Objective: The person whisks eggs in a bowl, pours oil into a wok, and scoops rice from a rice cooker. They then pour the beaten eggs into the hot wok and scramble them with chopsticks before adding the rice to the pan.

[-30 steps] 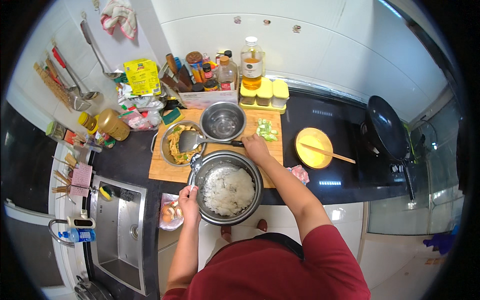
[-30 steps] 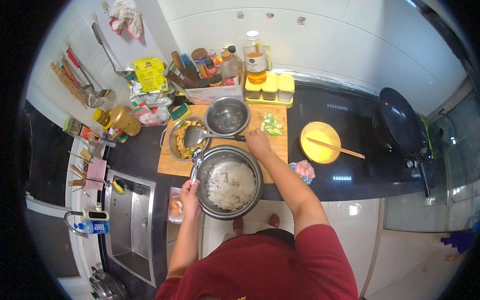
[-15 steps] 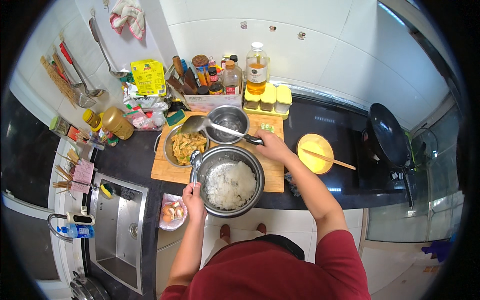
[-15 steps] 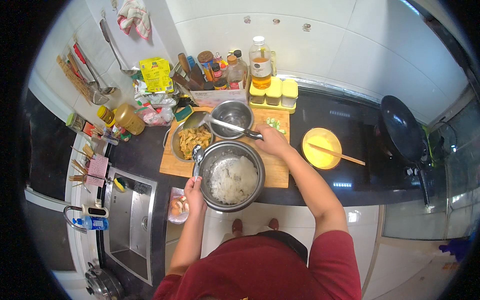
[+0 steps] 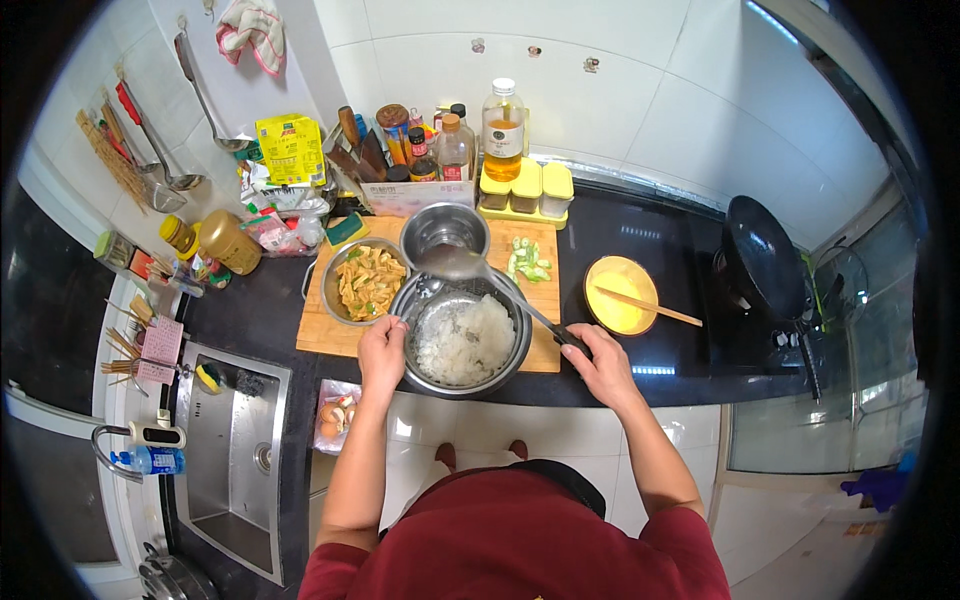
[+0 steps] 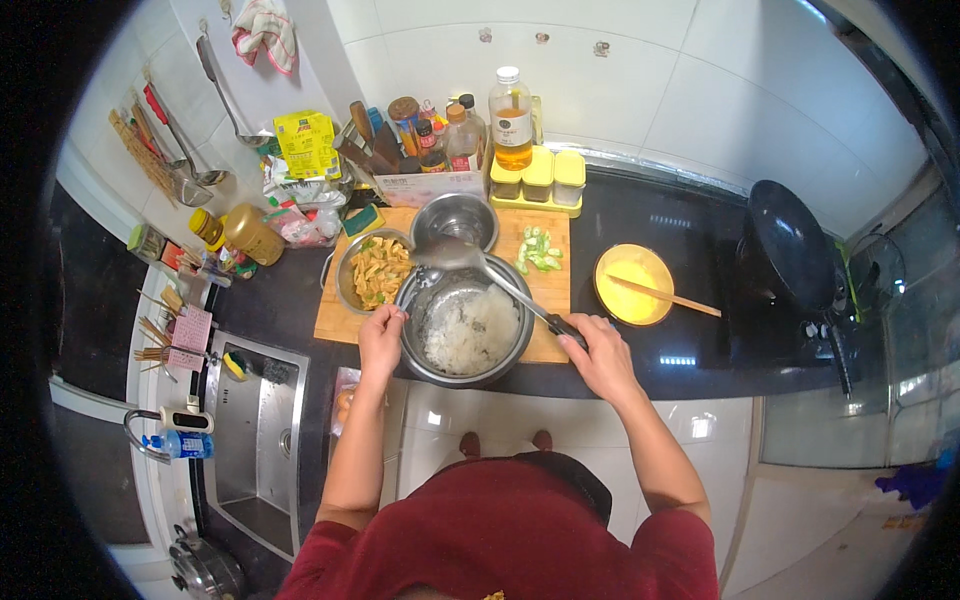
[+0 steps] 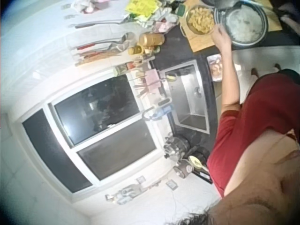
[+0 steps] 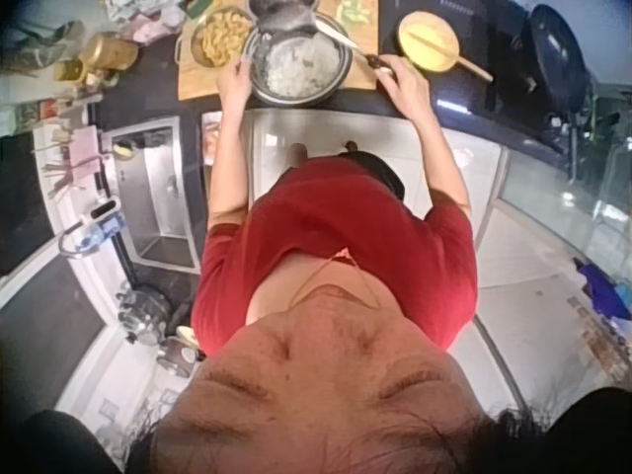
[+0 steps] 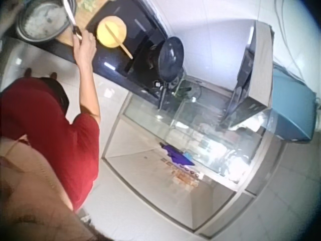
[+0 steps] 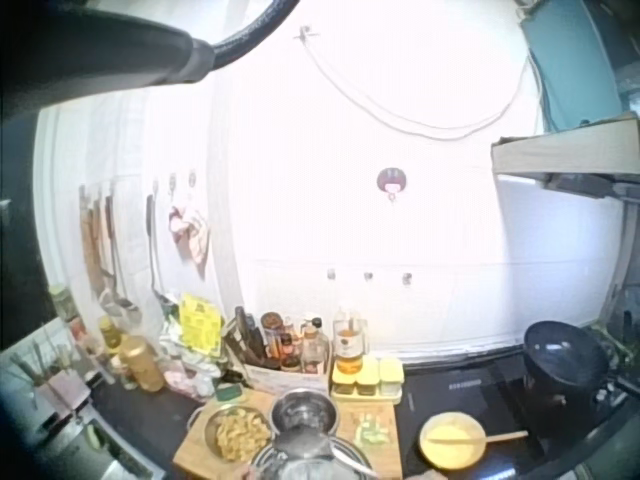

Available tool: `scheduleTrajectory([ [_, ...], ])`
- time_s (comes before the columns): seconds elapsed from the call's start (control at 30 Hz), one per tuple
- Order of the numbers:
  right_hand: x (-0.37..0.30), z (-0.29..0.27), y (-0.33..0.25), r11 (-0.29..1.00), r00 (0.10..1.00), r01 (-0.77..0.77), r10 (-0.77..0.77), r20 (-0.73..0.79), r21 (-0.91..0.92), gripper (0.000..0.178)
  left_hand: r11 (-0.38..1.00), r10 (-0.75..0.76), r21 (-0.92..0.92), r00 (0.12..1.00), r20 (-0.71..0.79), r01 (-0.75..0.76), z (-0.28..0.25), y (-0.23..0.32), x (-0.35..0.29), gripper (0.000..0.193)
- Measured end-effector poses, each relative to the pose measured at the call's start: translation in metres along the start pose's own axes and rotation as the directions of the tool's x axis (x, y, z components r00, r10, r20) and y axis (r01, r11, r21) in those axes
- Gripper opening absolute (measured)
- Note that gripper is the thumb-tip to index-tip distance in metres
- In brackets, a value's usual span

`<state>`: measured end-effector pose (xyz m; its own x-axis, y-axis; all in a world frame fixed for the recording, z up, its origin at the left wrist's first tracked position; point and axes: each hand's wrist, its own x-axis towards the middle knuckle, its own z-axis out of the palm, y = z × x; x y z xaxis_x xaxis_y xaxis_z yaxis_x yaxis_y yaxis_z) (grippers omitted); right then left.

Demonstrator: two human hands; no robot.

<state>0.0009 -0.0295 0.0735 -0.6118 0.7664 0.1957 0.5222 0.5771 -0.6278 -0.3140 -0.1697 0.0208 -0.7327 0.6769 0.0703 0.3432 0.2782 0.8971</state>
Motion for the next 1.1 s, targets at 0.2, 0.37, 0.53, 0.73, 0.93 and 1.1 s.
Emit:
scheduleTrajectory([
  [0.2,-0.017,-0.015,-0.022,0.966,0.982,0.127,-0.155,-0.111,-0.224,0.041,0.933,-0.015,0.36,0.995,0.099,-0.022,-0.03,0.029,0.006,0.02],
  [0.37,-0.017,-0.011,-0.018,0.935,0.969,0.194,-0.23,-0.091,-0.297,0.044,0.912,-0.039,0.408,0.984,0.172,-0.035,-0.039,0.044,0.005,0.02],
  [0.53,-0.023,-0.016,-0.011,0.896,0.953,0.18,-0.261,-0.152,-0.406,0.041,0.851,-0.02,0.521,0.988,0.152,-0.063,-0.042,0.043,-0.003,0.019],
  [0.73,-0.034,-0.001,-0.03,0.914,0.967,0.166,-0.224,-0.12,-0.37,0.041,0.79,0.031,0.603,0.99,0.137,-0.109,-0.036,0.051,-0.011,0.019],
  [0.93,-0.041,0.001,-0.017,0.917,0.974,0.097,-0.168,-0.154,-0.388,0.04,0.74,-0.001,0.666,0.991,0.137,-0.092,-0.03,0.052,-0.019,0.02],
  [1.1,-0.049,0.003,-0.03,0.925,0.982,0.118,-0.162,-0.093,-0.361,0.038,0.728,0.029,0.67,0.983,0.182,-0.145,-0.021,0.056,-0.021,0.021],
])
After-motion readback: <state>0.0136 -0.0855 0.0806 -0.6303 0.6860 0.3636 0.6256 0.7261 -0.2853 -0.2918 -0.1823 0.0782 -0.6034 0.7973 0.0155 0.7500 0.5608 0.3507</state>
